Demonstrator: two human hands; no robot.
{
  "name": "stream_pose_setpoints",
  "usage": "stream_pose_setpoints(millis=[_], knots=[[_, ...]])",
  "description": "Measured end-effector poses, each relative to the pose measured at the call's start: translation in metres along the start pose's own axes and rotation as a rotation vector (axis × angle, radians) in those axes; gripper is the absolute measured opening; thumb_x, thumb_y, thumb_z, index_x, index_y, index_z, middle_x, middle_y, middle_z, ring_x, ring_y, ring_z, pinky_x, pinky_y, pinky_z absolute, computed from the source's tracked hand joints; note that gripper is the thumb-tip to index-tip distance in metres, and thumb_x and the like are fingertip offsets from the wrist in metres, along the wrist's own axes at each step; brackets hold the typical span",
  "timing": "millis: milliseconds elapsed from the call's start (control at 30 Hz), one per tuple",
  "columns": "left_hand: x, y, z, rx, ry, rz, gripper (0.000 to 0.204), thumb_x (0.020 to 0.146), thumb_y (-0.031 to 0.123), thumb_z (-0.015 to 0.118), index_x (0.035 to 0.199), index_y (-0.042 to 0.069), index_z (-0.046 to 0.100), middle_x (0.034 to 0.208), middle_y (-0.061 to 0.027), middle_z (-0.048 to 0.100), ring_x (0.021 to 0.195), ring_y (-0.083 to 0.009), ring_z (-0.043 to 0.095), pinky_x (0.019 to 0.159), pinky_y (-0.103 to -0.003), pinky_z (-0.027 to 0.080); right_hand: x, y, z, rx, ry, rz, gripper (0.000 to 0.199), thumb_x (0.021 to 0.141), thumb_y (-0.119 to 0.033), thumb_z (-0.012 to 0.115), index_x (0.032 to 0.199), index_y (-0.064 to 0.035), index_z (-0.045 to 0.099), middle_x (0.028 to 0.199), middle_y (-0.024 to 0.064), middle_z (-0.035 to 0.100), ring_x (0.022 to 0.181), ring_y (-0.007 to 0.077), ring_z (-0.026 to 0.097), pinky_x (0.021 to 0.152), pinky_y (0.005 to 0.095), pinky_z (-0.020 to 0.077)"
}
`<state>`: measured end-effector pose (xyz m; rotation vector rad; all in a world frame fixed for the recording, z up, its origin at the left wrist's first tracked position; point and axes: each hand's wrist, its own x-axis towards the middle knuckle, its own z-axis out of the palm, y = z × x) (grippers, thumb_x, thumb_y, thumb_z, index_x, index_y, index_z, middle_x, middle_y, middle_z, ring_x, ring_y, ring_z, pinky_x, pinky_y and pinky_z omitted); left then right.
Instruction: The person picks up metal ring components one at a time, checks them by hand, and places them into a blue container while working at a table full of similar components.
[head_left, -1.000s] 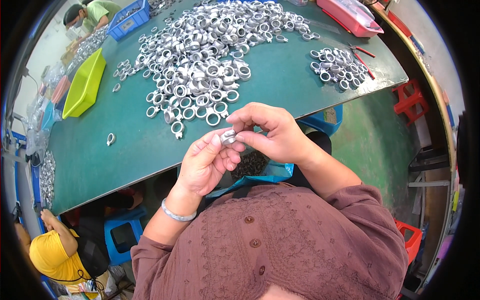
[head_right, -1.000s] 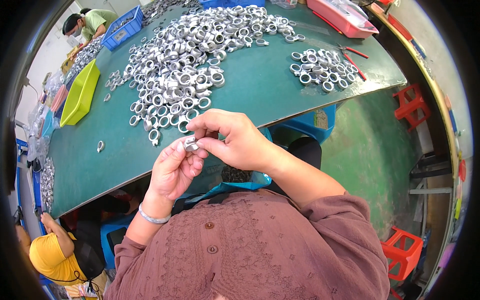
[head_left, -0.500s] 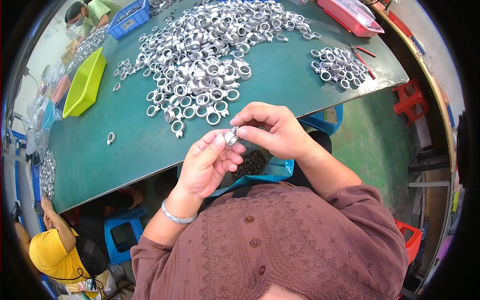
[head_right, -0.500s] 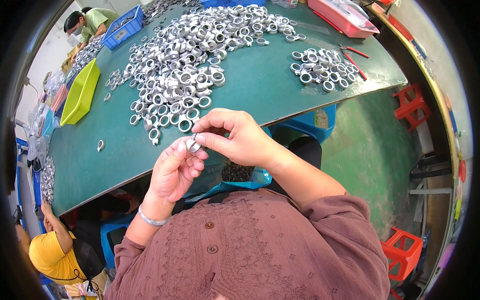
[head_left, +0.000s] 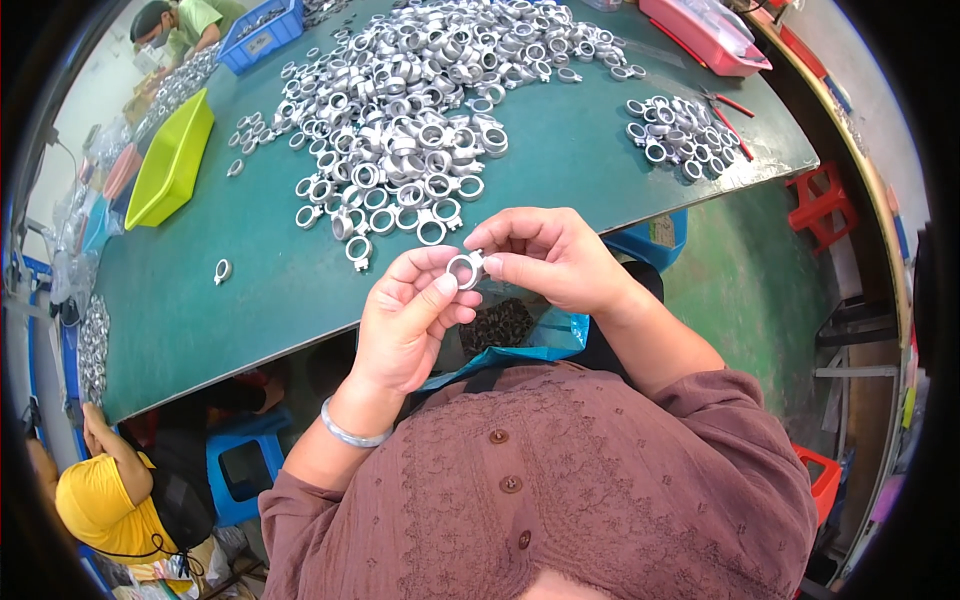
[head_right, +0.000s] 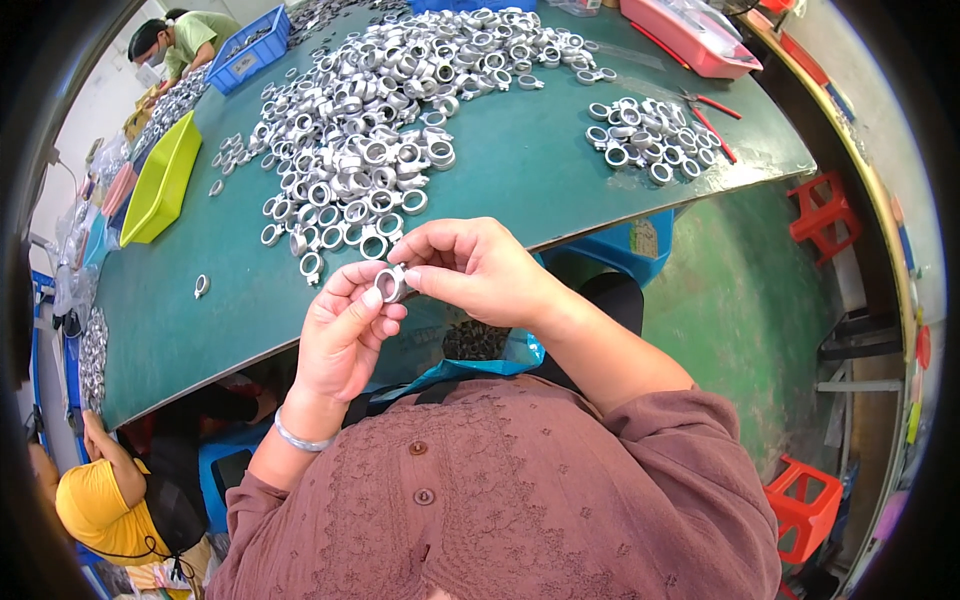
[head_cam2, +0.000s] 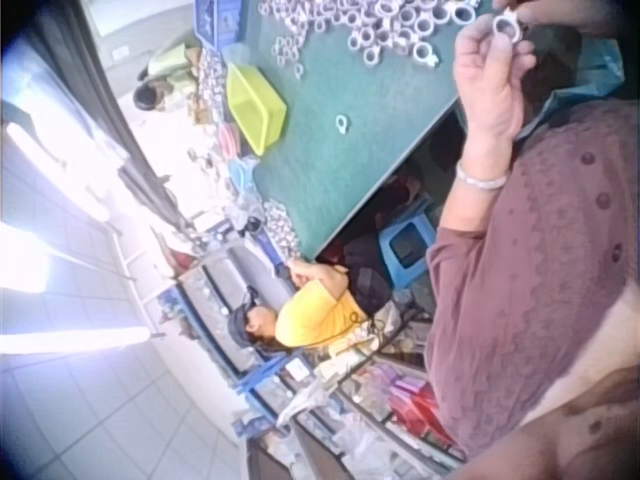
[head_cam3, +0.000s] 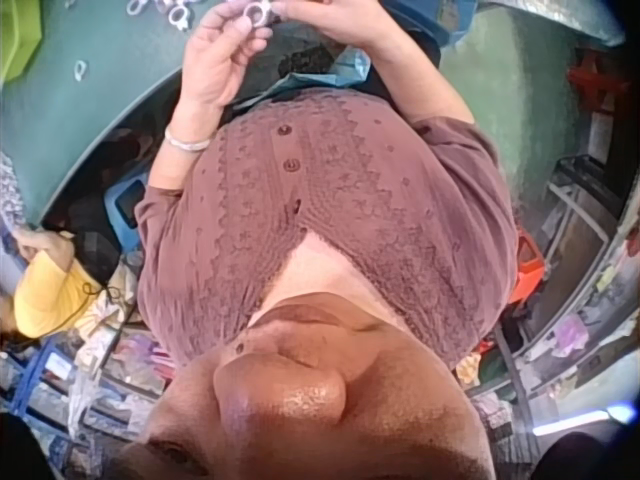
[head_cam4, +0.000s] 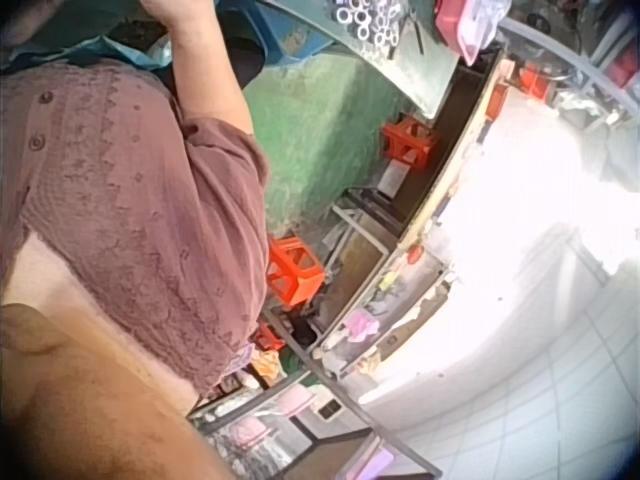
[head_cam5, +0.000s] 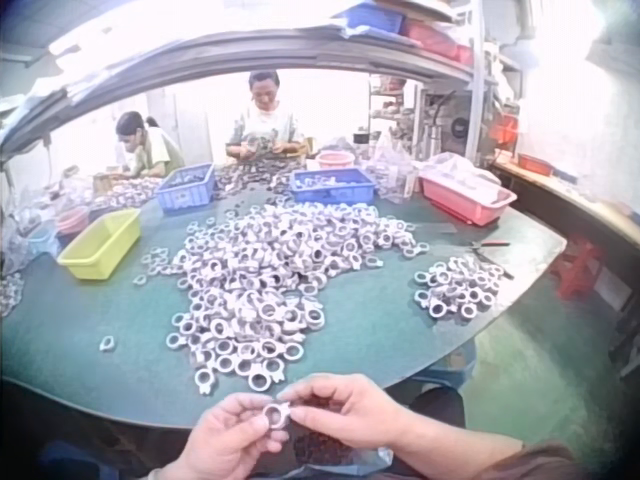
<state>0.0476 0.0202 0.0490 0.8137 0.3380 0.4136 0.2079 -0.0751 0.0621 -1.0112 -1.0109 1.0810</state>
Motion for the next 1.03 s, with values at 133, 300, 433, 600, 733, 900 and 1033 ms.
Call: stream_pose_setpoints(millis=[133, 300, 433, 600, 733, 900, 1033], knots=[[-0.0013, -0.0025, 0.0056, 0.182, 0.043, 0.160, 0.026, 0.083, 0.003, 0.053, 0.108, 0.000, 0.047, 0.092, -0.0100, 0.059, 0.077, -0.0156, 0.060, 0.066, -0.024, 0.051, 0.0001, 0.0021, -0.0011, -0.014, -0.011, -0.018, 0.018, 0.079, 0.001, 0.056, 0.097, 0.0019, 0.058, 0.089, 0.0036, 0.058, 0.082, 0.0082, 0.054, 0.072, 0.0209, 0.0435], [-0.0015, -0.0029, 0.0041, 0.279, 0.037, 0.212, 0.025, 0.085, 0.007, 0.051, 0.109, -0.001, 0.046, 0.094, -0.0102, 0.058, 0.080, -0.0165, 0.059, 0.067, -0.026, 0.051, -0.0001, 0.0043, -0.0014, -0.002, 0.010, -0.024, 0.018, 0.079, 0.002, 0.056, 0.097, 0.0029, 0.058, 0.090, 0.0042, 0.058, 0.083, 0.0089, 0.055, 0.073, 0.0214, 0.0440], [-0.0011, -0.0004, 0.0023, 0.162, 0.006, 0.163, 0.025, 0.090, 0.014, 0.042, 0.109, -0.001, 0.046, 0.094, -0.0116, 0.059, 0.079, -0.0173, 0.059, 0.068, -0.028, 0.051, -0.0004, 0.0029, -0.0015, -0.006, 0.022, -0.003, 0.018, 0.079, 0.002, 0.056, 0.097, 0.0031, 0.058, 0.090, 0.0043, 0.058, 0.083, 0.0091, 0.055, 0.074, 0.0216, 0.0444], [0.0002, 0.0007, 0.0015, 0.137, -0.005, 0.133, 0.027, 0.092, 0.018, 0.038, 0.109, -0.001, 0.047, 0.093, -0.0124, 0.059, 0.079, -0.0182, 0.060, 0.069, -0.028, 0.051, -0.0007, 0.0028, -0.0021, -0.002, 0.033, 0.013, 0.018, 0.079, 0.003, 0.057, 0.096, 0.0030, 0.058, 0.090, 0.0042, 0.058, 0.082, 0.0091, 0.055, 0.073, 0.0216, 0.0445], [0.0009, -0.0008, 0.0006, 0.114, -0.015, 0.117, 0.027, 0.092, 0.019, 0.038, 0.108, -0.001, 0.048, 0.093, -0.0127, 0.059, 0.079, -0.0189, 0.060, 0.069, -0.029, 0.051, -0.0009, 0.0026, -0.0011, 0.004, 0.034, -0.009, 0.017, 0.078, 0.003, 0.056, 0.095, 0.0029, 0.059, 0.090, 0.0042, 0.057, 0.082, 0.0092, 0.055, 0.073, 0.0217, 0.0445], [0.0005, 0.0012, 0.0024, 0.054, -0.104, -0.023, 0.026, 0.090, 0.017, 0.044, 0.108, -0.002, 0.049, 0.094, -0.0125, 0.059, 0.079, -0.0189, 0.060, 0.069, -0.029, 0.052, -0.0010, 0.0080, -0.0036, -0.067, -0.009, -0.147, 0.014, 0.080, 0.003, 0.054, 0.093, 0.0000, 0.059, 0.087, 0.0038, 0.059, 0.081, 0.0095, 0.056, 0.074, 0.0232, 0.0448], [0.0001, -0.0027, 0.0021, 0.199, -0.043, 0.041, 0.030, 0.084, 0.010, 0.054, 0.112, -0.001, 0.049, 0.095, -0.0117, 0.059, 0.079, -0.0186, 0.061, 0.069, -0.028, 0.052, -0.0004, 0.0065, -0.0081, -0.244, -0.053, -0.202, 0.017, 0.078, 0.005, 0.055, 0.093, -0.0009, 0.060, 0.092, 0.0072, 0.056, 0.087, 0.0142, 0.055, 0.077, 0.0249, 0.0437]])
